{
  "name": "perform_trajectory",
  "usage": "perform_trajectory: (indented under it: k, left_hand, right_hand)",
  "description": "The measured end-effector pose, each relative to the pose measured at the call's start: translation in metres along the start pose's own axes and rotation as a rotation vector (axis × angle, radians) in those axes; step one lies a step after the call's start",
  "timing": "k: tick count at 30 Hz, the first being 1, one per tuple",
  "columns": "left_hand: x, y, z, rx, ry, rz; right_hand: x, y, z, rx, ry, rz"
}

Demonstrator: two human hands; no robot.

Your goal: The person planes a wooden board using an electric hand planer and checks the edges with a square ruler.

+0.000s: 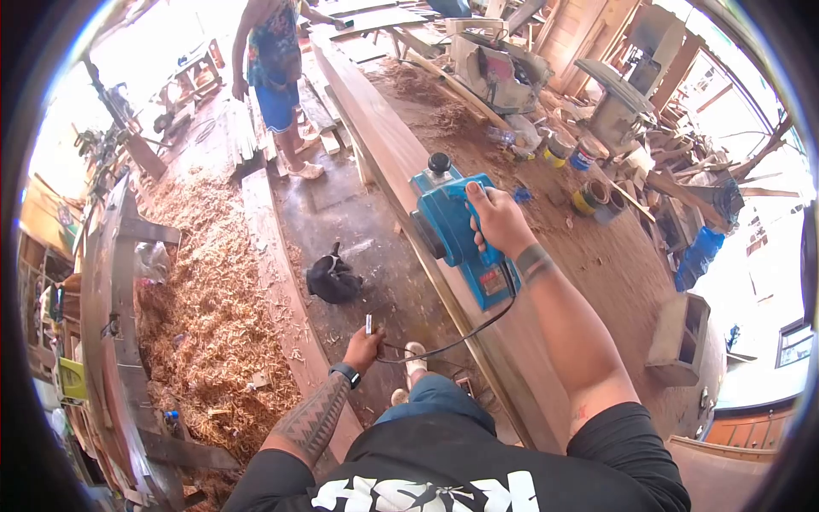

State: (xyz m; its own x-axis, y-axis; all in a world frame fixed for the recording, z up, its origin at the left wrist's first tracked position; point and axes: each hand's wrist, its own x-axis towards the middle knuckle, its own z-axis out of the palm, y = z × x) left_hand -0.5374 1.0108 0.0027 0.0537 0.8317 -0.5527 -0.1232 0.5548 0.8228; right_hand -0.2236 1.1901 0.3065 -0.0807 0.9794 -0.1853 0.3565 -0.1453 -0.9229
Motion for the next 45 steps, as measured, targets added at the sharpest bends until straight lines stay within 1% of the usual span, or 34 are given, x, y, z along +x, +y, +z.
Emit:
perform_trajectory:
  k: [5,10,13,17,22,25,31,37,40,43,45]
  left_hand:
    - [0.051,0.013,-0.021,0.033,-0.021,0.022]
    - [0.107,0.047,-0.036,0.004,-0.024,-0.009]
    - [0.154,0.073,-0.051,0.077,-0.019,0.048]
    - [0.192,0.097,-0.062,0.094,-0.009,0.021]
    - [0.217,0.124,-0.064,0.117,0.021,0.052]
    - [0.237,0.124,-0.064,0.111,0.039,0.038]
    - [0.261,0.141,-0.07,0.127,-0.021,-0.002]
    - [0.289,0.16,-0.078,0.024,-0.015,-0.044]
    - [0.303,0.171,-0.086,0.137,-0.019,-0.011]
    - [0.324,0.172,-0.094,0.088,-0.042,-0.023]
    - [0.336,0.176,-0.1,0.113,-0.043,-0.02]
  right_hand:
    - [0.062,-0.016,0.02,0.014,-0.003,0.004]
    - [0.129,-0.033,0.041,0.04,-0.013,-0.013]
    - [0.178,-0.051,0.055,0.021,-0.003,-0.008]
    - [0.217,-0.066,0.069,0.021,-0.012,-0.019]
    - [0.258,-0.08,0.08,0.03,-0.02,-0.022]
    - [0.278,-0.087,0.085,0.038,-0.028,-0.024]
    - [0.321,-0.1,0.095,0.024,-0.038,-0.028]
    - [0.366,-0.114,0.107,0.003,-0.045,-0.04]
    - [0.387,-0.124,0.113,-0.005,-0.05,-0.043]
    - [0.407,-0.13,0.119,-0.011,-0.045,-0.045]
    - [0.421,-0.134,0.125,-0.016,-0.04,-0.048]
